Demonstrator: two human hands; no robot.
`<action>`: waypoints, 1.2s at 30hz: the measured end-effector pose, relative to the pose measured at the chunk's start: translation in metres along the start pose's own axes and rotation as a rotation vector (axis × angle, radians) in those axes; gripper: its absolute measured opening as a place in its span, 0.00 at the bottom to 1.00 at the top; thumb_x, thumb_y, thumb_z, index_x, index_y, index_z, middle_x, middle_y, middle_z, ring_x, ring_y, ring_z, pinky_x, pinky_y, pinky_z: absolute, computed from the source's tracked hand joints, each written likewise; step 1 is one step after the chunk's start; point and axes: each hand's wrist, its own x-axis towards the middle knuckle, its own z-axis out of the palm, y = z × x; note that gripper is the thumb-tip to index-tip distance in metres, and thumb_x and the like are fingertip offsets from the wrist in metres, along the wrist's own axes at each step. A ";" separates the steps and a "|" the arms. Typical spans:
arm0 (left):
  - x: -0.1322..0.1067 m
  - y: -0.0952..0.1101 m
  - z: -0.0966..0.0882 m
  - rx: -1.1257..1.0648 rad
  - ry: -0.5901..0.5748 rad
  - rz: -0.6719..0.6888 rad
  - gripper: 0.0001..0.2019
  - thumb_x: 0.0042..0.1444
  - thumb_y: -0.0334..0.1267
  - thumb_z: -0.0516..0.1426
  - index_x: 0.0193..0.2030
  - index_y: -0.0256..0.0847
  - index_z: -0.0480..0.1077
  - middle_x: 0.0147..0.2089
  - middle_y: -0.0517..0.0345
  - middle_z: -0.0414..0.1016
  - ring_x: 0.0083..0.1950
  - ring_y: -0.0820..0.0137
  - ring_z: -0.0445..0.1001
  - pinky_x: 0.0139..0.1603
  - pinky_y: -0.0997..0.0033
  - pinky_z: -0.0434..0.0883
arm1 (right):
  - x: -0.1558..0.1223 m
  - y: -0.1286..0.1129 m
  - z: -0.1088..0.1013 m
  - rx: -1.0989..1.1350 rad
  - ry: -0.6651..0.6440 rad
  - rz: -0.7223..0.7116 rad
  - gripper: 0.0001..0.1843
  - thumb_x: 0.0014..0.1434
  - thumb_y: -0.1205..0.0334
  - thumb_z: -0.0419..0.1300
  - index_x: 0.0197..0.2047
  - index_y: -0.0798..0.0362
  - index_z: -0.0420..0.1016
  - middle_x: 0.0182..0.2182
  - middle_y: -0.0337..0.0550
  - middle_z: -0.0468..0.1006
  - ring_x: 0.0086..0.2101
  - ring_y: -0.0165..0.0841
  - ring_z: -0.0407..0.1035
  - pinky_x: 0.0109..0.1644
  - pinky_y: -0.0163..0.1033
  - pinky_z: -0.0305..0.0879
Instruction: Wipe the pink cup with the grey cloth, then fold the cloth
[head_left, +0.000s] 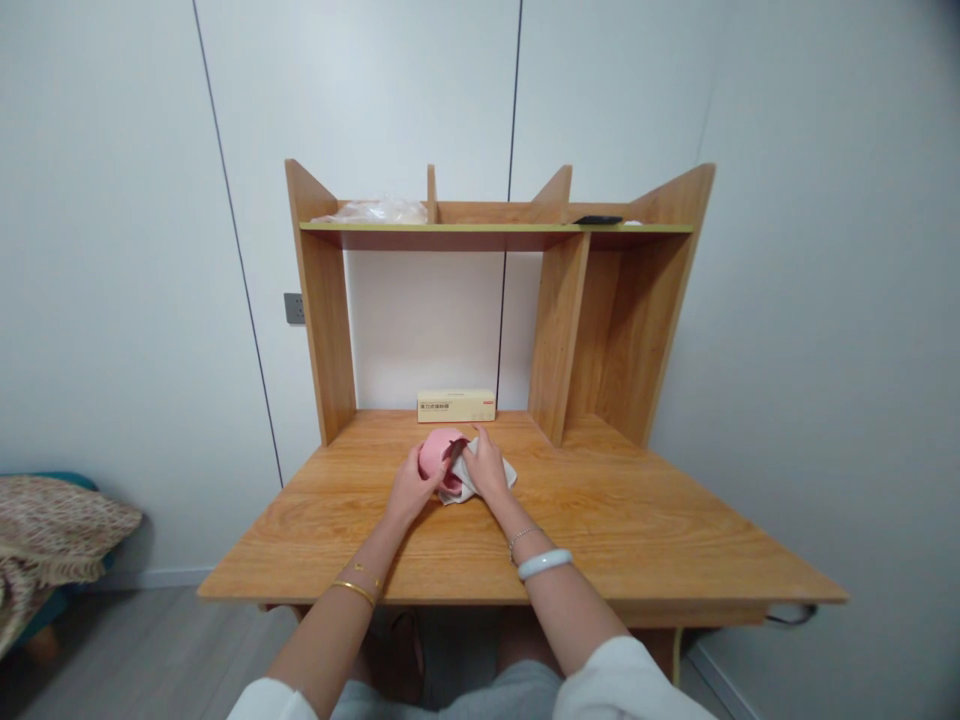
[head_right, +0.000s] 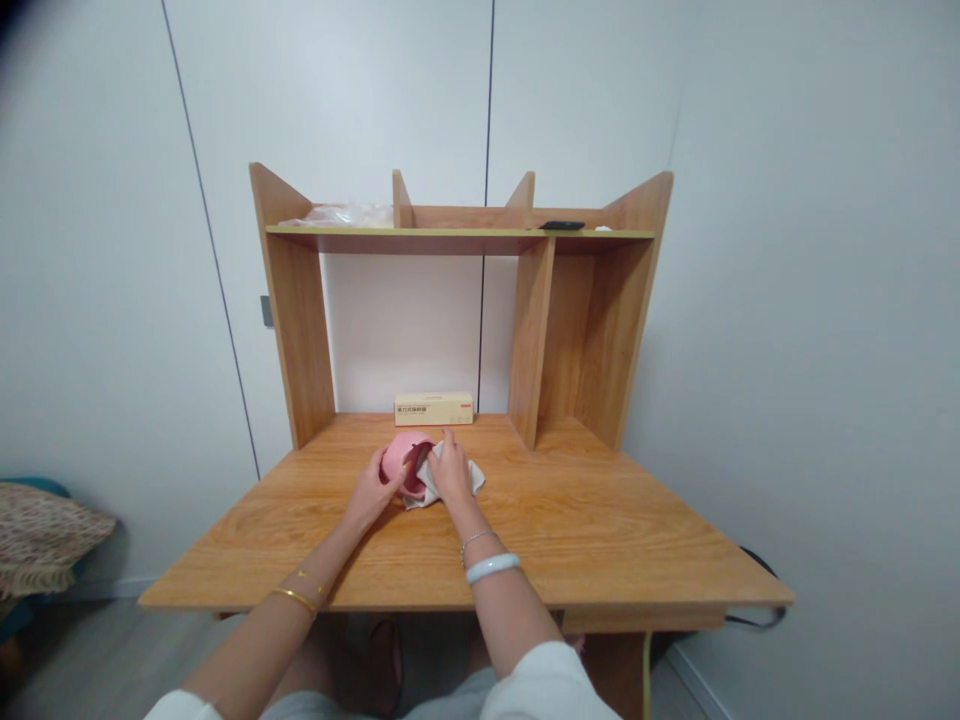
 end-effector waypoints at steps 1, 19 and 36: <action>0.000 -0.001 0.001 -0.028 0.011 0.005 0.28 0.46 0.47 0.58 0.53 0.38 0.61 0.47 0.48 0.71 0.48 0.63 0.71 0.49 0.64 0.67 | 0.000 0.000 0.000 0.023 0.021 0.018 0.26 0.53 0.66 0.52 0.56 0.55 0.58 0.43 0.50 0.73 0.44 0.38 0.67 0.46 0.38 0.60; 0.004 -0.012 0.005 0.017 0.006 -0.033 0.24 0.44 0.43 0.59 0.48 0.37 0.63 0.43 0.48 0.73 0.44 0.64 0.72 0.43 0.66 0.69 | -0.001 -0.005 -0.001 -0.202 -0.010 0.071 0.34 0.52 0.61 0.56 0.61 0.56 0.50 0.34 0.50 0.74 0.37 0.40 0.69 0.40 0.38 0.60; 0.002 -0.007 0.002 0.006 -0.061 0.044 0.25 0.45 0.43 0.58 0.50 0.38 0.63 0.46 0.50 0.73 0.45 0.65 0.71 0.45 0.67 0.68 | -0.003 -0.005 -0.006 -0.185 -0.023 -0.046 0.31 0.55 0.63 0.53 0.61 0.58 0.52 0.41 0.55 0.72 0.43 0.41 0.66 0.46 0.39 0.58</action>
